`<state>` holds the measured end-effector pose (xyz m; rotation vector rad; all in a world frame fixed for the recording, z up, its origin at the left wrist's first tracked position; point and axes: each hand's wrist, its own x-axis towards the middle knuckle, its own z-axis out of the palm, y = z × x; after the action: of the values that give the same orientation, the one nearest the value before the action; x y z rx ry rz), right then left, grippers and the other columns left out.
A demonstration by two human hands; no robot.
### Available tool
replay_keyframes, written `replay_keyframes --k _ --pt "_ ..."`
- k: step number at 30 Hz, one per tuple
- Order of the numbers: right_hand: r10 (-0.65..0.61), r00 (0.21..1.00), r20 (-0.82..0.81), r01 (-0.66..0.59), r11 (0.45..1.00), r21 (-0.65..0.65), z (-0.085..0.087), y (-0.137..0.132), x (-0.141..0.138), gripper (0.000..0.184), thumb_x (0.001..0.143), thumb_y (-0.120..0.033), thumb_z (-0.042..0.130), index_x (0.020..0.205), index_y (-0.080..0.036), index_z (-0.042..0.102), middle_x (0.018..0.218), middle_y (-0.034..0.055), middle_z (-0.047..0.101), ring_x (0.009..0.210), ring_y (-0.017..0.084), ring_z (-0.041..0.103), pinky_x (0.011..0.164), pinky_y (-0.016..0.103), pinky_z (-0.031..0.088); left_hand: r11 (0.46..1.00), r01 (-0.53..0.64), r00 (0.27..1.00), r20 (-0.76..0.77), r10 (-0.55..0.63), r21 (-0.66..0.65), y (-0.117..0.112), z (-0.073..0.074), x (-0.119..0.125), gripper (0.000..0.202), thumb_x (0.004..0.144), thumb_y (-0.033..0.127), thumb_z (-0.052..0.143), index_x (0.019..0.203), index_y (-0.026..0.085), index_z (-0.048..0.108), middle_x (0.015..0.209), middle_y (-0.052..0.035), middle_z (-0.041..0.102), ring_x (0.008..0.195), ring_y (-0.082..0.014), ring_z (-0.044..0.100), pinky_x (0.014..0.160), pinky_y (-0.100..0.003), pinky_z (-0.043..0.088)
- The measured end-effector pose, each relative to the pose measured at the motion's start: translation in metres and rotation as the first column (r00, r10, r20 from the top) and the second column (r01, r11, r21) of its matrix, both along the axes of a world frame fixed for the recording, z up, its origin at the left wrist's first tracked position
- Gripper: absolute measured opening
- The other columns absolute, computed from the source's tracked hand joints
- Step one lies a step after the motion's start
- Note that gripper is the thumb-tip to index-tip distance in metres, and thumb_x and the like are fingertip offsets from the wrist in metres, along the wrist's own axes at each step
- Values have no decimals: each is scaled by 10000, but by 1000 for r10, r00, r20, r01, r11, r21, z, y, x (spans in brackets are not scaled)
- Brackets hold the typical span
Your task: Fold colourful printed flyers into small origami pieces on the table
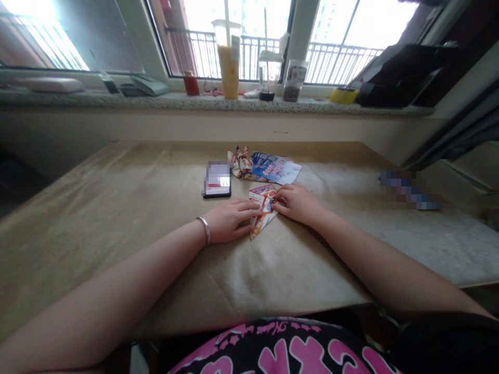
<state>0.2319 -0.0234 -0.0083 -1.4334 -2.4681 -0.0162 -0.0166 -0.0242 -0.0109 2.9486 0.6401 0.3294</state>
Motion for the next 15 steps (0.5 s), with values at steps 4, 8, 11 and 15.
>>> replay_keyframes --k 4,8,11,15 --pt "-50 998 -32 50 999 -8 1 -1 -2 229 820 -383 573 878 -183 669 927 88 650 896 220 573 802 326 451 999 -42 999 -18 42 3 -1 0 4 406 902 349 486 1277 199 524 1380 -84 499 1242 -240 472 1053 -412 380" --pt "-71 993 -95 68 997 -33 -4 2 -5 192 799 -360 585 828 -182 650 875 74 630 851 205 560 778 313 446 996 -90 995 -38 89 -14 -4 2 8 422 896 359 492 1274 172 516 1371 -96 503 1246 -255 461 1060 -419 367" --pt "-61 990 -131 56 998 -42 -5 3 -6 256 805 -382 581 937 -180 667 909 80 624 892 213 556 828 330 438 992 -120 992 -42 118 -33 -5 1 9 529 894 396 496 1353 143 425 1372 -130 490 1256 -267 448 1062 -431 356" --pt "8 990 -139 -12 1000 -29 -5 4 -7 351 832 -399 554 1104 -205 663 1029 96 612 982 228 546 913 354 407 991 -123 992 -26 122 -52 -4 -1 8 543 893 407 495 1352 128 413 1360 -143 498 1262 -261 443 1060 -415 359"
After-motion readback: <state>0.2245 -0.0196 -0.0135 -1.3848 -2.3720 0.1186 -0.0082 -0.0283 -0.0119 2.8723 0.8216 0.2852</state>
